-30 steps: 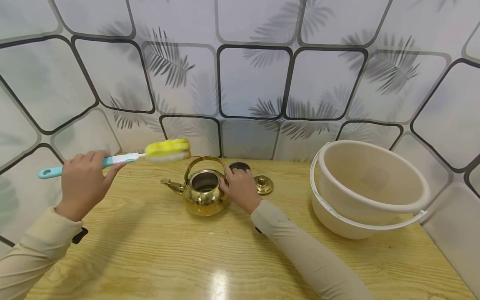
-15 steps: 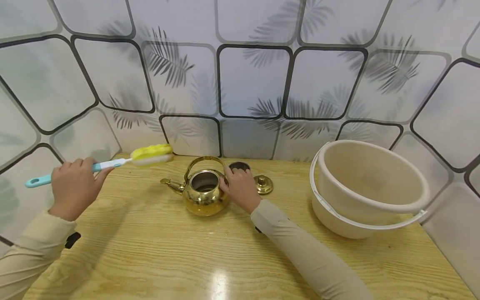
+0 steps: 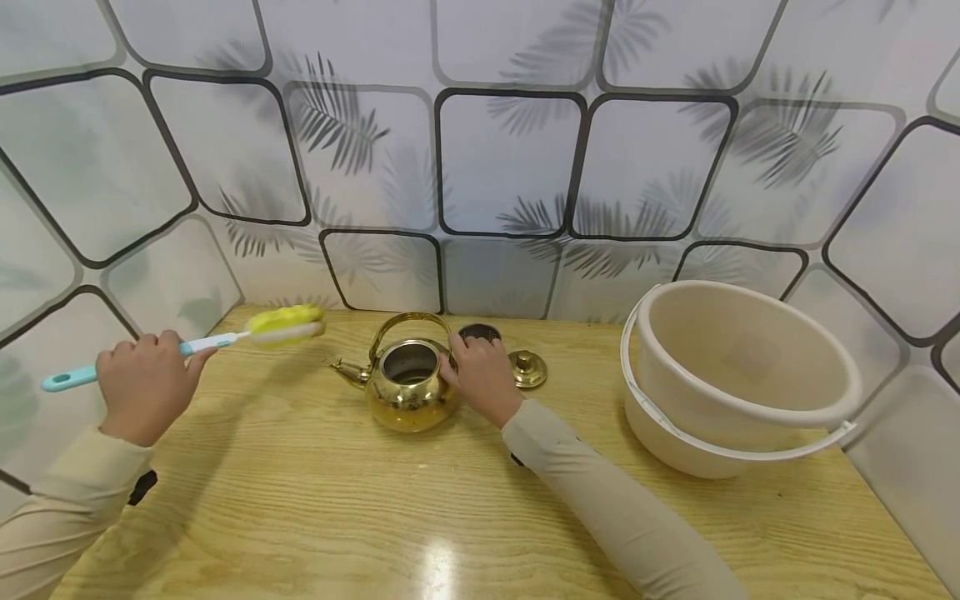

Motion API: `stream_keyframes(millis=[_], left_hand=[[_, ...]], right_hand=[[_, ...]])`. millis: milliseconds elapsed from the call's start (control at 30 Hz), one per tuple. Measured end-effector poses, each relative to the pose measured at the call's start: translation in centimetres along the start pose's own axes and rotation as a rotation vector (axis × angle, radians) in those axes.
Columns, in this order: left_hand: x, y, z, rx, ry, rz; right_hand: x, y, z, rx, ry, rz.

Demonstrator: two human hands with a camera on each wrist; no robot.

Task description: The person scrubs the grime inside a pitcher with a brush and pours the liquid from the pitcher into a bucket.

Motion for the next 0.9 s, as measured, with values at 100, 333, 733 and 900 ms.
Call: stream_keyframes(millis=[100,333,733,900], left_hand=[[-0.5,-0.2,-0.2,0.01,-0.035,0.025],[-1.9,-0.3,-0.5,0.051,-0.175,0.059],[-3.0,-0.1,-1.1,0.046,-0.209,0.059],[-3.4,-0.3,-1.2,0.056,-0.244,0.045]], right_hand=[[0.0,0.0,0.0,0.001,0.001,0.005],[0.0,0.0,0.0,0.006,0.007,0.011],[0.1,-0.1,0.0,0.006,0.013,0.016],[0.1,-0.1,0.0,0.007,0.014,0.004]])
Point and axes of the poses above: each hand's wrist, its own z-axis towards the middle knuckle, its own x-axis out of the back of the hand, y = z × x, the point moved 9 cm from there along z, towards the middle knuckle, and after that the axes turned 5 degrees about x, right-handed, at the moved point
